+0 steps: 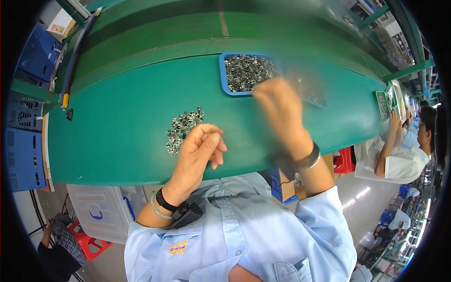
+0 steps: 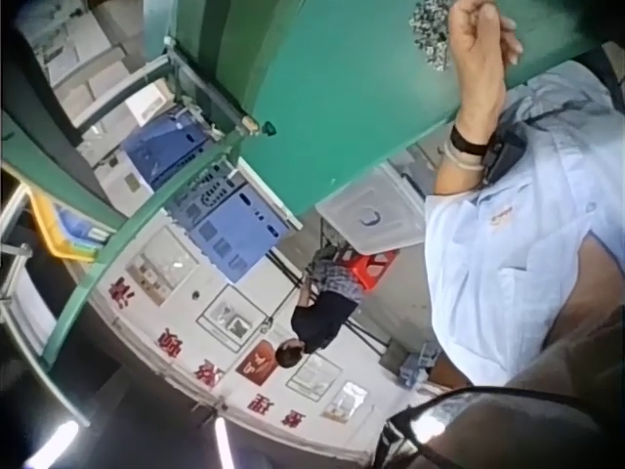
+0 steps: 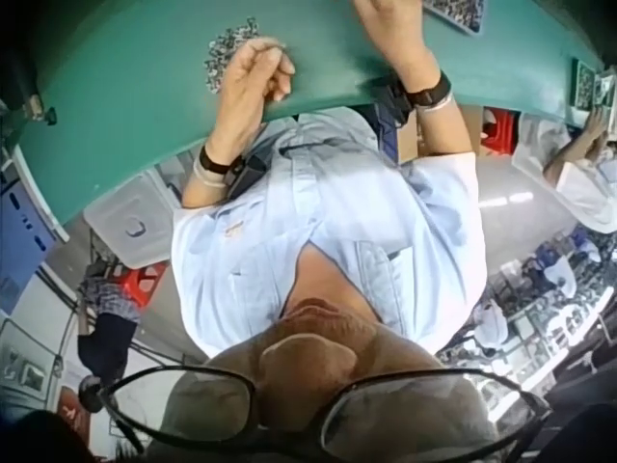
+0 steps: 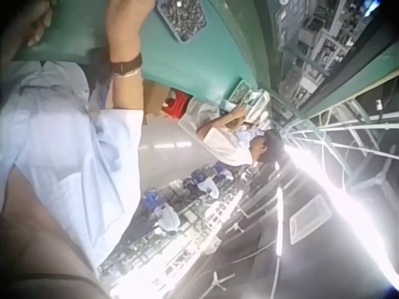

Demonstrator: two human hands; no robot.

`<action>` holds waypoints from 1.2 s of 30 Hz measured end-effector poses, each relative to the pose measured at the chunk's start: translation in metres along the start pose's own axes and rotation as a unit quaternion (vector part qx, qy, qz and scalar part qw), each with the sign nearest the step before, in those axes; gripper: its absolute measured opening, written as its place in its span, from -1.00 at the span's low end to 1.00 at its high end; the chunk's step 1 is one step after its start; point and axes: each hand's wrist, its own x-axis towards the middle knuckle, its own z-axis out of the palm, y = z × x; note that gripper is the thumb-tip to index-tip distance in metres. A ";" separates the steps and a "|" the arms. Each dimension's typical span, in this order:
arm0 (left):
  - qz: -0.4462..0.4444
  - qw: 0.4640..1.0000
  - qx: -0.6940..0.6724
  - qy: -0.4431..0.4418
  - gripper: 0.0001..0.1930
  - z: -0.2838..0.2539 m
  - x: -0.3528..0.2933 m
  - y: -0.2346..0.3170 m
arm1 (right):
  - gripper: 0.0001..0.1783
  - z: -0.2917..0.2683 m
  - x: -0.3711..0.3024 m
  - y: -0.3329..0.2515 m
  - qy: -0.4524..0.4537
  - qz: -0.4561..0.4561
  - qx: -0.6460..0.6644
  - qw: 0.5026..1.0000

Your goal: The person picks up a small metal component from a pile on the table and joins it with another piece by hand. After pressing the two parts together, the person places the assembled unit into a blue tray and reaches back to the pile for the next component.

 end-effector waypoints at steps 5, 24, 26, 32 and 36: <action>-0.028 1.000 0.001 0.011 -0.78 -0.018 -0.008 0.001 | -0.84 0.011 0.025 0.014 -0.027 0.024 -0.077 0.996; 0.004 0.997 -0.055 0.045 -0.77 -0.040 -0.013 0.016 | -0.89 0.072 0.020 -0.031 -0.226 -0.012 -0.002 0.974; 0.010 0.997 -0.040 0.060 -0.78 -0.038 -0.008 0.023 | -0.89 0.065 0.018 -0.037 -0.210 -0.003 0.020 0.977; -0.003 0.998 0.037 0.053 -0.81 -0.031 0.007 0.028 | -0.87 0.042 0.016 -0.047 -0.204 -0.049 0.063 0.976; -0.056 0.998 0.026 0.033 -0.82 -0.027 0.011 0.027 | -0.86 0.036 0.009 -0.042 -0.195 -0.056 0.080 0.976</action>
